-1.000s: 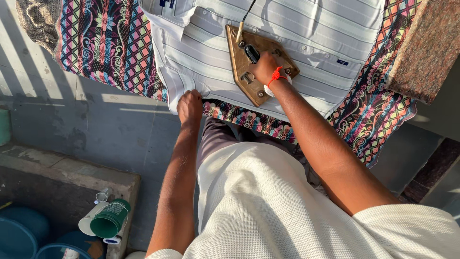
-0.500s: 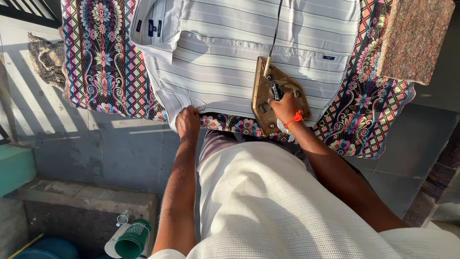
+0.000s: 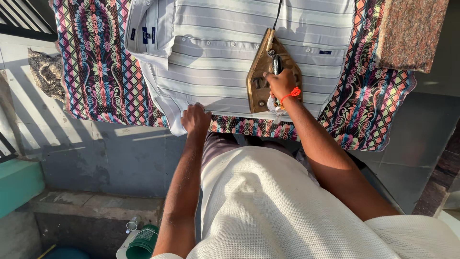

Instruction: The person irons a striped shirt on a patterned surface using an iron, smoothing the fabric by hand and repositioning the shirt to reach different sections.

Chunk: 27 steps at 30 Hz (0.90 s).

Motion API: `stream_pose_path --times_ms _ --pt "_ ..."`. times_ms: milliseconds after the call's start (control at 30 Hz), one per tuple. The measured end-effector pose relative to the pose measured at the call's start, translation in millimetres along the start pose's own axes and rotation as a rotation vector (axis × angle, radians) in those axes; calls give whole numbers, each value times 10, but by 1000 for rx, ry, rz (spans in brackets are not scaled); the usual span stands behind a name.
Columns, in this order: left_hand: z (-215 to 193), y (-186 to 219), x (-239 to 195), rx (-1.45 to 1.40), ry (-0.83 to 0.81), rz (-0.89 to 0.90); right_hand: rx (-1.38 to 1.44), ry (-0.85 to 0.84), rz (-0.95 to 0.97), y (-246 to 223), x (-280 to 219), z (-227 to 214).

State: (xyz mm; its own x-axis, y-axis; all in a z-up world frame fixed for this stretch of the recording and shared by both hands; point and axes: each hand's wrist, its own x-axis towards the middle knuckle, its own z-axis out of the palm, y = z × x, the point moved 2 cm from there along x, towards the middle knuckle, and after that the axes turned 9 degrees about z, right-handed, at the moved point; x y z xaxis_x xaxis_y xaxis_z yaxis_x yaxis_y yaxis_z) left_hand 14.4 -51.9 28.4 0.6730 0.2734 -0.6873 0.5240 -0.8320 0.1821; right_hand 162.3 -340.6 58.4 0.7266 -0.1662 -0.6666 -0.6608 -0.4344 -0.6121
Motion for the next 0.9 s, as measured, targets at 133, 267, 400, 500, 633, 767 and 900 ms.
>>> stream_pose_path --times_ms 133,267,400,500,633,767,900 --pt "-44 634 -24 3 178 292 -22 -2 11 169 -168 -82" --pt "126 639 -55 -23 6 221 -50 110 20 522 -442 -261" --pt "170 528 -1 109 35 285 175 125 98 754 -517 -358" --pt "237 491 -34 126 3 278 98 129 111 698 -355 -425" --pt "244 515 28 130 20 289 129 77 94 460 -36 -498" --pt "258 498 -6 110 71 323 131 48 73 407 37 -620" --pt "185 496 -20 115 48 301 -32 82 98 503 -260 -710"
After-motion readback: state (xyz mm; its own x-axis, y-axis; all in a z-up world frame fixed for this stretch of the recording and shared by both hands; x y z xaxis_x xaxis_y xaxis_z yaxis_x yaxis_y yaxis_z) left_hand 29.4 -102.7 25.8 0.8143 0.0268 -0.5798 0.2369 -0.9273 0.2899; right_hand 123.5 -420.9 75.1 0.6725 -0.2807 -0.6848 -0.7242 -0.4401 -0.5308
